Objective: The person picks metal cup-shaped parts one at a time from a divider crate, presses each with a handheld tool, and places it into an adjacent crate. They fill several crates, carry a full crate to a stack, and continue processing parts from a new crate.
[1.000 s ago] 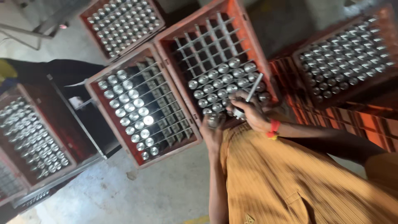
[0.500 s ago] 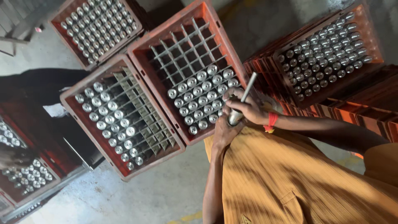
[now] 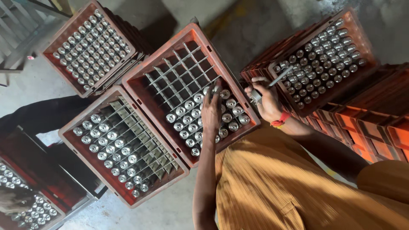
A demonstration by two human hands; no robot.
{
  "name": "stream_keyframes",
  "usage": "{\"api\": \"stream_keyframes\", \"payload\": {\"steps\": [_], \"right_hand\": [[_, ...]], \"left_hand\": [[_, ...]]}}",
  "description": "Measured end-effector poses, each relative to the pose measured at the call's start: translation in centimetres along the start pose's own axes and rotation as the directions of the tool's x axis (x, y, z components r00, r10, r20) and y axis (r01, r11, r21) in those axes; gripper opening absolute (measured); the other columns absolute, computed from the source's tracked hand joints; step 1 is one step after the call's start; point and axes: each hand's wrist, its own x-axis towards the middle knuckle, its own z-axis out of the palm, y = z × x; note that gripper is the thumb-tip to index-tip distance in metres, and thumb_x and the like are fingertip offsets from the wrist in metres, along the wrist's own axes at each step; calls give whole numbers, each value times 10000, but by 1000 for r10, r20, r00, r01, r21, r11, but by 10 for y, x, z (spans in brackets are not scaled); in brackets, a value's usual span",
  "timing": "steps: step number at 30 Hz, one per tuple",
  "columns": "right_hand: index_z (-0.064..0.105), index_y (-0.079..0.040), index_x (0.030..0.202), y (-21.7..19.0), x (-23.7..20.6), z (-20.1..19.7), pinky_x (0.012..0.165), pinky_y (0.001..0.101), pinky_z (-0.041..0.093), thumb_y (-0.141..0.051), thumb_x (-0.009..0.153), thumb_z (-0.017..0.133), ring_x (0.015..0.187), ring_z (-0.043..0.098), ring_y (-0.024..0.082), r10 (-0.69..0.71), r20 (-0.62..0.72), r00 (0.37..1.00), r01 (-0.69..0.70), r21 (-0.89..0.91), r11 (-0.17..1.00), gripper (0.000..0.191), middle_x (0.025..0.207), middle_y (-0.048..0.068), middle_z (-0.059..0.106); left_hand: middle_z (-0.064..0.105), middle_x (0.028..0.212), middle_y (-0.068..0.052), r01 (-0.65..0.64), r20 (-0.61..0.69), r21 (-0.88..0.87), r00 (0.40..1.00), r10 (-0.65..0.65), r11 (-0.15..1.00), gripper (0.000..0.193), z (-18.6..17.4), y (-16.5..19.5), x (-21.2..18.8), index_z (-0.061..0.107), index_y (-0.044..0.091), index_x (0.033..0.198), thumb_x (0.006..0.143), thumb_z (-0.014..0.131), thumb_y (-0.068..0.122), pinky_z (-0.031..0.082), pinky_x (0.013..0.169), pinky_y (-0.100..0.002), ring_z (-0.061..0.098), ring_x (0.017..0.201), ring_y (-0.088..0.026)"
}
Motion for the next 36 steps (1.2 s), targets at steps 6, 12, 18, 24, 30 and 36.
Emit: {"api": "stream_keyframes", "payload": {"steps": [6,12,18,24,30,36], "right_hand": [[605,-74,1150,1,-22,0,782,318,563,-108,1066,575,857,685,218,59,50,997,-59,2,998,96,926,127,706],[619,-67,1099,-35,-41,1,889,393,616,-367,1119,565,1006,703,262,299,201,933,-358,412,838,305,1000,118,673],[604,-73,1065,-9,-49,28,818,377,603,-441,1151,550,1035,702,268,392,415,821,-448,44,893,382,1181,138,667],[589,-94,1030,46,-84,72,810,407,619,-386,1063,524,977,714,262,428,398,811,-307,-333,891,301,1069,80,664],[618,-27,1125,64,-100,68,791,360,570,-240,1099,528,974,712,247,334,440,834,-167,-375,912,233,1025,99,677],[616,-45,1183,75,-102,58,760,301,527,-178,1056,543,975,702,175,370,321,872,-209,-438,874,198,1045,47,697]], "left_hand": [[691,988,-141,163,-164,-217,966,-201,962,250,-20,-8,-70,720,69,1165,923,747,15,528,823,-428,641,925,-319],[689,965,-149,434,-562,102,767,-308,895,369,-117,-97,-191,707,47,1087,749,823,139,486,865,-480,631,933,-361],[537,1305,-266,729,-629,199,607,-485,654,623,-180,-189,-250,667,43,1312,760,828,281,388,1036,-600,461,1242,-485],[482,1440,-305,611,-611,314,716,-338,727,508,-164,-234,-209,724,124,1273,843,855,360,329,1088,-626,403,1347,-490],[571,1375,-242,499,-606,236,746,-275,834,525,-207,-198,-232,756,45,1192,823,858,405,368,1109,-540,473,1339,-391],[704,1170,-94,-113,-685,-627,552,-476,771,587,-171,-142,-225,643,72,1136,899,742,600,523,991,-372,650,1096,-216]]}}
